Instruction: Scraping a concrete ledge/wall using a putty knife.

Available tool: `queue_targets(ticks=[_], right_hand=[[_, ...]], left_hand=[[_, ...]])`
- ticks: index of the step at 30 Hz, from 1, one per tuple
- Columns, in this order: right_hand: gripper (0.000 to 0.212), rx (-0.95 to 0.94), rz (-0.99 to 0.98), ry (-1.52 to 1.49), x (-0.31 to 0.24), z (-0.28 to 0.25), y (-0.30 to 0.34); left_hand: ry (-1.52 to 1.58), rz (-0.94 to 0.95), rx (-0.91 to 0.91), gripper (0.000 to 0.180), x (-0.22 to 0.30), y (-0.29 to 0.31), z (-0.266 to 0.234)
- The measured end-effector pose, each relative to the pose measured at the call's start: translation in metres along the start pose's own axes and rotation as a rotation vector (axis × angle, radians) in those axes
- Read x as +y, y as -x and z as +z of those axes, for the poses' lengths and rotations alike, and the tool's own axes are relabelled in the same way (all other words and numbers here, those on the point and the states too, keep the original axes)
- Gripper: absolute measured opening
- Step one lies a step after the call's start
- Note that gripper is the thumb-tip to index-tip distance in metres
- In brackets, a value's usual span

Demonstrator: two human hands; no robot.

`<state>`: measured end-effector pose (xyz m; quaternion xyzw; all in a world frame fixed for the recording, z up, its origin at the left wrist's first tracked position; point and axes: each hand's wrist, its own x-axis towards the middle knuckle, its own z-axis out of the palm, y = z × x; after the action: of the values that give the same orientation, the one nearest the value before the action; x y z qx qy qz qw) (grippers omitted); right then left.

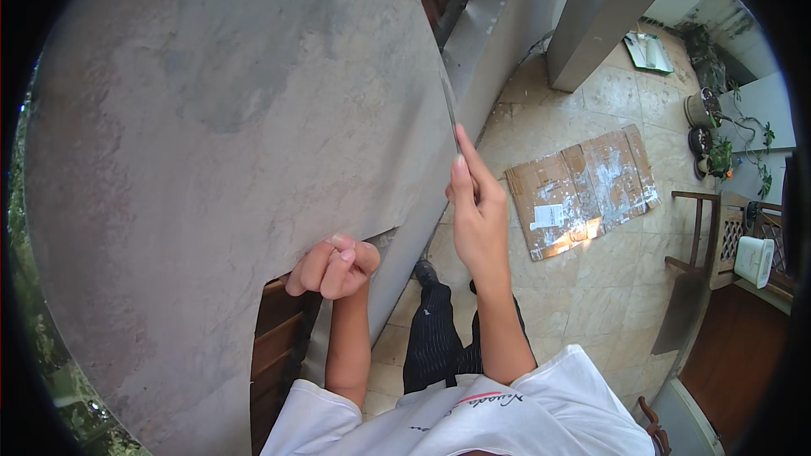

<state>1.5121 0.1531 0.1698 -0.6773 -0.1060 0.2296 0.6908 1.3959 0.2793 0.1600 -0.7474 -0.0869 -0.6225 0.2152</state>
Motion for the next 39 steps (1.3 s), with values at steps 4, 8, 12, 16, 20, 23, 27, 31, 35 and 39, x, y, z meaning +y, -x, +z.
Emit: queue_targets(ticks=[4,8,12,16,20,23,27,31,35,39], right_hand=[[0.042,-0.006,0.014,-0.073,-0.019,0.021,-0.007],[0.043,0.059,0.050,-0.040,-0.022,0.014,-0.011],[0.043,0.060,0.055,0.005,-0.020,0.008,0.011],[0.043,0.121,-0.064,0.039,-0.022,0.029,-0.029],[0.044,0.093,0.008,0.090,-0.025,0.009,-0.028],[0.044,0.081,0.064,0.146,-0.023,0.004,-0.009],[0.044,0.055,0.043,0.174,-0.021,0.017,-0.020],[0.044,0.063,0.089,0.115,-0.023,0.015,-0.019],[0.044,0.043,0.111,0.155,-0.019,0.014,-0.004],[0.044,0.138,0.012,0.101,-0.023,0.034,-0.028]], left_hand=[[0.022,-0.025,-0.029,0.023,0.004,-0.001,0.001],[0.028,-0.063,-0.063,0.026,0.005,0.005,0.000],[0.059,0.042,-0.005,0.009,0.000,-0.002,0.005],[0.086,0.015,-0.010,0.011,0.006,-0.003,0.008],[0.099,0.052,-0.020,0.012,-0.001,-0.005,0.005],[0.118,0.022,-0.018,0.012,-0.003,-0.002,0.004],[0.123,0.014,-0.010,0.012,0.005,-0.003,0.006],[0.117,0.020,0.000,0.012,0.001,-0.004,0.007],[0.124,0.027,-0.010,0.012,0.000,-0.002,0.006],[0.135,0.041,-0.012,0.011,0.001,-0.003,0.006]])
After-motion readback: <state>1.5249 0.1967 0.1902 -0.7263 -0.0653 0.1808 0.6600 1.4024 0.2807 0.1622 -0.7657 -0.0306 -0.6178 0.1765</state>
